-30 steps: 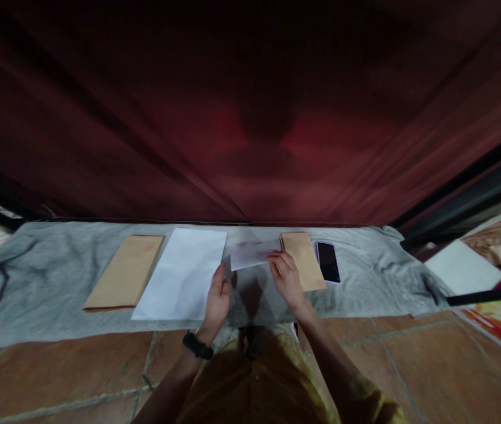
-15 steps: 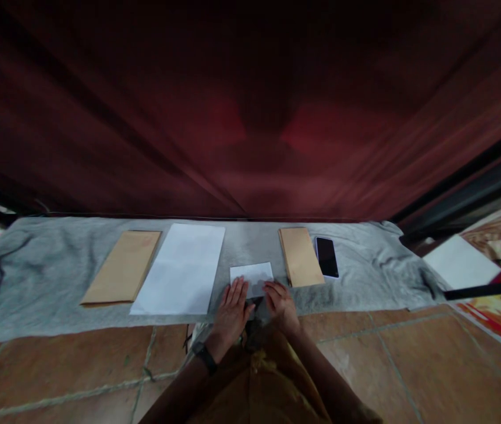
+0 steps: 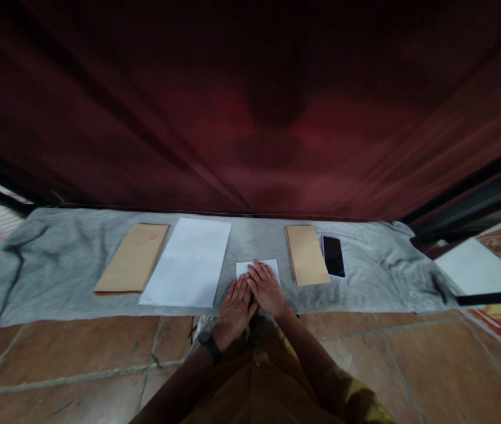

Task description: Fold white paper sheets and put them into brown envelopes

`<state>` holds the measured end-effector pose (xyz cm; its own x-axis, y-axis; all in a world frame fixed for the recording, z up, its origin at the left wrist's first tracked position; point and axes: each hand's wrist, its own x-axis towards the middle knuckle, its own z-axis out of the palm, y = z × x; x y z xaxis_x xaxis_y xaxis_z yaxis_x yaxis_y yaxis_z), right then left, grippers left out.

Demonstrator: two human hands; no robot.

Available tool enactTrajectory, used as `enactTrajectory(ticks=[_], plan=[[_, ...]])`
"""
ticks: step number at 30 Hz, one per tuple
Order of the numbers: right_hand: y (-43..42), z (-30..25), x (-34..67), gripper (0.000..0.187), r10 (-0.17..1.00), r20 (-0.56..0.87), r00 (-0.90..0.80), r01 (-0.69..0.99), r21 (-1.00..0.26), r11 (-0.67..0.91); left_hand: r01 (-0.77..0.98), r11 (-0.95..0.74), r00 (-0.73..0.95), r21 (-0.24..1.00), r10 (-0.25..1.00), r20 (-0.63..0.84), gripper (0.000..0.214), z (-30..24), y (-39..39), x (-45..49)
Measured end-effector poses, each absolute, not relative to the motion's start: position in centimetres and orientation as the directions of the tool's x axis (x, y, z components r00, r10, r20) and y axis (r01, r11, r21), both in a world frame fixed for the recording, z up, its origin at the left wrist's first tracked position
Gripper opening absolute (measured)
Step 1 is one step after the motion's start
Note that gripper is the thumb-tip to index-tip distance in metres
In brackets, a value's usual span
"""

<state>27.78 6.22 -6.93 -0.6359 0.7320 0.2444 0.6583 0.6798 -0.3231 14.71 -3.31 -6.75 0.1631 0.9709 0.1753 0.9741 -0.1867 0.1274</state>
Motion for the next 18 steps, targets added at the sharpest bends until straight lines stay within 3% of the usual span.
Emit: enactTrajectory(ticks=[9,18], plan=[[6.3,-8.3,31.0,0.052,0.814,0.263,-0.518,0.802,-0.182,0.569,0.978,-0.138,0.107,0.154,0.975,0.197,0.071,-7.0,-3.8,14.4],[5.6,-9.2,32.8,0.06,0.821,0.325,-0.47,0.81,-0.211,0.547,0.983,-0.101,0.071,0.151,0.979,0.189,0.079,-6.3,-5.3,13.3]])
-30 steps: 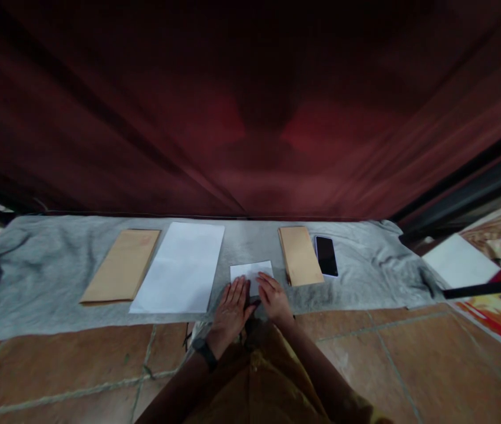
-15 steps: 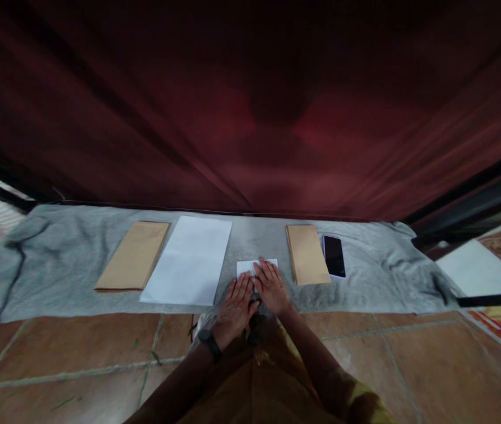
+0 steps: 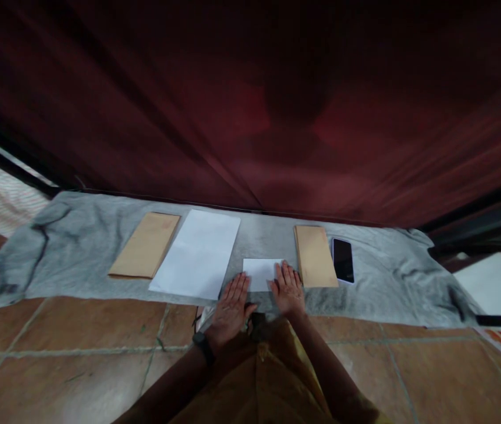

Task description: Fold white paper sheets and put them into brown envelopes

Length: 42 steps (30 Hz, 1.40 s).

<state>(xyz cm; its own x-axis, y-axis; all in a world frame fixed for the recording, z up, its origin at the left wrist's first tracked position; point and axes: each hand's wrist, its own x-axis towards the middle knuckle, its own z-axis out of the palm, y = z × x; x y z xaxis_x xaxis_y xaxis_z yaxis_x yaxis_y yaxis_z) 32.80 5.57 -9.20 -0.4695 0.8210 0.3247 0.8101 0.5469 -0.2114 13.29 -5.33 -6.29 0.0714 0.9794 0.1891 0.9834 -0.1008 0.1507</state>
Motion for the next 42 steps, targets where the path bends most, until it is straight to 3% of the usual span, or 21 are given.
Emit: enactTrajectory(ticks=[10,19,27,30,34,42], plan=[[5.5,-8.7,32.8,0.059,0.832,0.309,-0.461,0.786,-0.293,0.544,0.962,-0.196,0.17,0.189,0.975,0.144,0.078,-6.5,-5.1,16.1],[0.5,-7.2,35.8,0.061,0.854,0.247,-0.458,0.823,-0.245,0.513,0.946,-0.241,0.209,0.215,0.964,0.163,0.074,-6.9,-5.1,15.0],[-3.4,-4.1,42.7,0.031,0.917,0.103,-0.385,0.886,-0.235,0.399,0.939,-0.26,0.221,0.226,0.958,0.184,0.074,-7.0,-5.1,14.9],[-1.3,-3.4,42.6,0.032,0.915,0.131,-0.382,0.852,-0.333,0.404,0.938,-0.258,0.219,0.231,0.959,0.182,0.072,-6.7,-5.0,14.9],[1.9,-3.4,38.0,0.043,0.813,0.278,-0.511,0.667,-0.468,0.58,0.935,-0.26,0.226,0.241,0.961,0.159,0.065,-6.4,-4.9,14.9],[5.6,-3.5,27.8,0.04,0.543,0.202,-0.815,0.39,-0.503,0.771,0.934,-0.246,0.217,0.259,0.967,0.136,0.052,-8.2,-5.2,15.2]])
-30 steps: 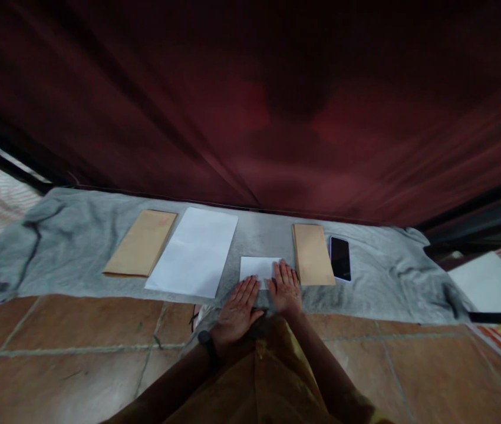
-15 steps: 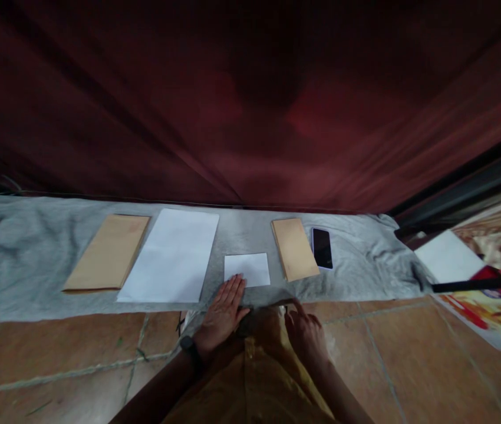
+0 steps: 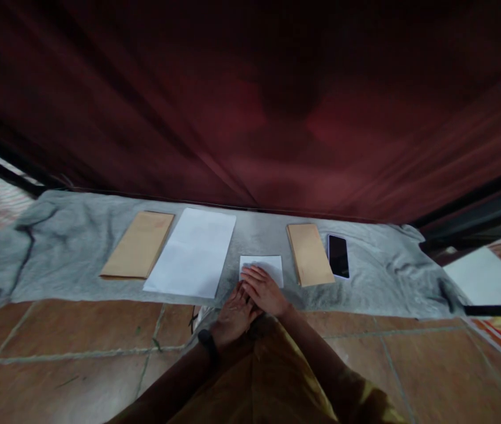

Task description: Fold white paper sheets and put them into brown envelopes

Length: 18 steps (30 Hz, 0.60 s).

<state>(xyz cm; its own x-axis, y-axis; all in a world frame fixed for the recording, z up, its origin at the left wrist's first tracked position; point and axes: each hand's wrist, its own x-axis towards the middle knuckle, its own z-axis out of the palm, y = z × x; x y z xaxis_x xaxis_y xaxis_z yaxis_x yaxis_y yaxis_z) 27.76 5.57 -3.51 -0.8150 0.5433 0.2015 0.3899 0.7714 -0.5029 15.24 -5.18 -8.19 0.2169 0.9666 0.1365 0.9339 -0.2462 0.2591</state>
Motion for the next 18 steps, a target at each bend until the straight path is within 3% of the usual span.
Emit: enactTrajectory(ticks=[10,18], plan=[[7.3,-5.6,26.2,0.042,0.536,0.154,-0.83,0.453,-0.374,0.809,0.933,-0.233,0.21,0.274,0.971,0.112,0.059,-7.6,-5.1,15.4],[8.1,-5.9,26.3,0.043,0.55,0.165,-0.819,0.46,-0.385,0.8,0.946,-0.224,0.213,0.233,0.974,0.072,0.066,-7.3,-5.8,15.4]])
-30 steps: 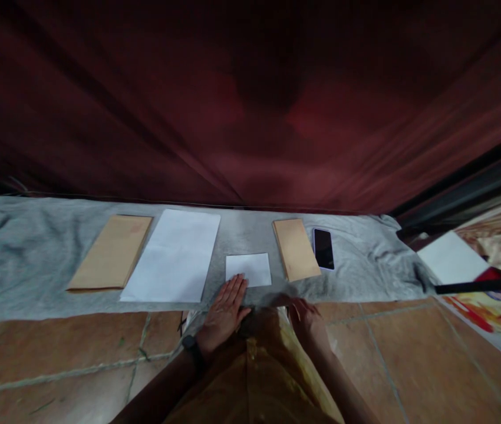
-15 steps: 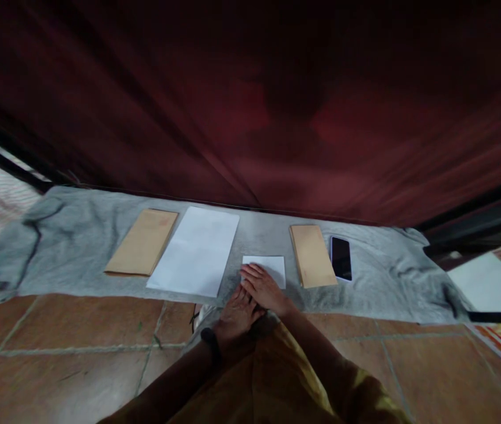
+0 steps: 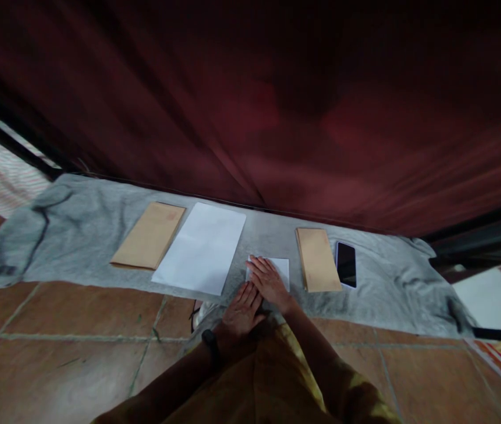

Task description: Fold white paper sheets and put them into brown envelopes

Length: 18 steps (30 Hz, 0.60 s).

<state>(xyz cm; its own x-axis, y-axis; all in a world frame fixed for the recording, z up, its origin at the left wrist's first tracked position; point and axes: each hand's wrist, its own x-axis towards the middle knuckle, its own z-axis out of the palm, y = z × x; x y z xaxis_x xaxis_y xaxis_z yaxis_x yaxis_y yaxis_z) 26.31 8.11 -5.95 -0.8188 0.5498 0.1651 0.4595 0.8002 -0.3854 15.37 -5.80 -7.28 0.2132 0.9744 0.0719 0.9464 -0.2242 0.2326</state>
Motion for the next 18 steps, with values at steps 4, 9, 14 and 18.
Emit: enactTrajectory(ticks=[4,9,14,18], plan=[[8.2,-6.3,26.3,0.045,0.565,0.163,-0.809,0.466,-0.407,0.786,0.953,-0.232,0.22,0.197,0.972,0.078,0.071,-7.6,-6.6,15.1],[7.9,-6.2,26.4,0.045,0.579,0.159,-0.8,0.484,-0.401,0.778,0.957,-0.224,0.207,0.185,0.973,0.106,0.07,-7.8,-7.0,15.1],[7.7,-6.1,26.3,0.045,0.583,0.162,-0.796,0.495,-0.378,0.782,0.966,-0.207,0.177,0.153,0.965,0.192,0.075,-8.3,-7.8,14.8],[7.6,-6.3,26.4,0.046,0.579,0.168,-0.798,0.505,-0.337,0.794,0.968,-0.215,0.188,0.13,0.964,0.188,0.077,-8.6,-8.0,14.5]])
